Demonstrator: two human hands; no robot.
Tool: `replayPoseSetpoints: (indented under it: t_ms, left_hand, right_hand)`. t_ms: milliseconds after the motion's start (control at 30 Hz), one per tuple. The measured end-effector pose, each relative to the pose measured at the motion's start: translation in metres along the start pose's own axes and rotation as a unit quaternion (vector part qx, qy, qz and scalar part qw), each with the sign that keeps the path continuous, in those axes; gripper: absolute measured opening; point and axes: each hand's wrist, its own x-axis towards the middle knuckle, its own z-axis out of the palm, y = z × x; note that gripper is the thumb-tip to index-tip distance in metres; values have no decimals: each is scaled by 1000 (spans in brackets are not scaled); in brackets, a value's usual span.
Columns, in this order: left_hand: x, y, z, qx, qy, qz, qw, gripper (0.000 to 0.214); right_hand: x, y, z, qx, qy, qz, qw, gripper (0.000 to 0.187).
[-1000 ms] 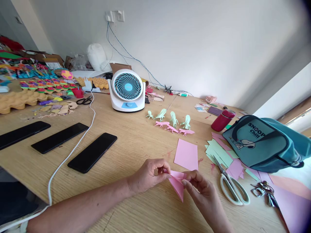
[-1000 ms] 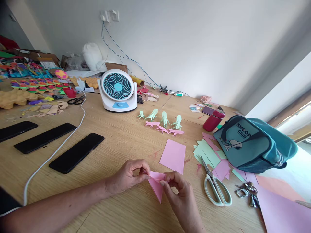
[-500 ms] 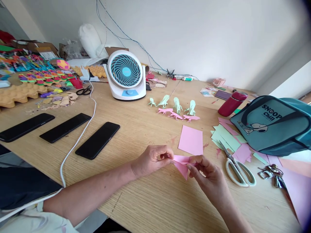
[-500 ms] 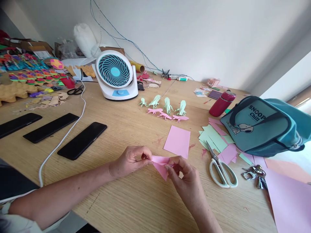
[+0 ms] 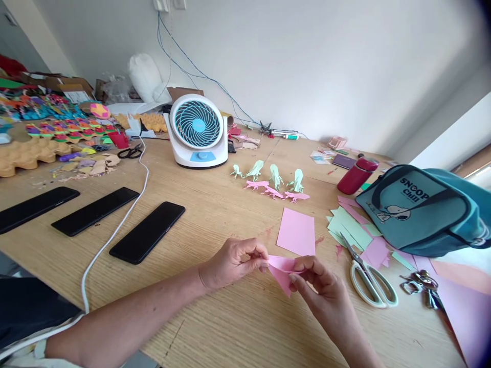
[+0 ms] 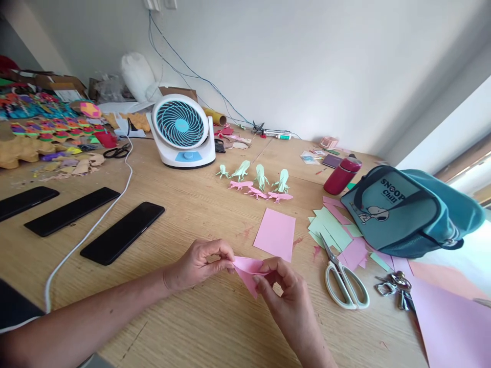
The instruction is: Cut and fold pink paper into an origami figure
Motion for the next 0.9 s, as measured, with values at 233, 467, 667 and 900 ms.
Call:
replayPoseSetpoints:
  t_ms: [233,467,667,900]
  left_hand:
    - [0,-4,-1,-4,3,-47,999,15]
    - [3,-3,-4,20,19,-32,999,14]
    - [5,-4,-3,-14,4,-34,999,14]
    - [4,-5,-1,-34,-7,-33,999,14]
  right_hand:
    - [0,1,2,-65,10,-45,997,8]
    - [2,3,3,-68,-5,-83,994,7]
    - [2,3,2,-40,-10,-91,995,10]
    - [2,2,1,-55,-16,-112,992,11]
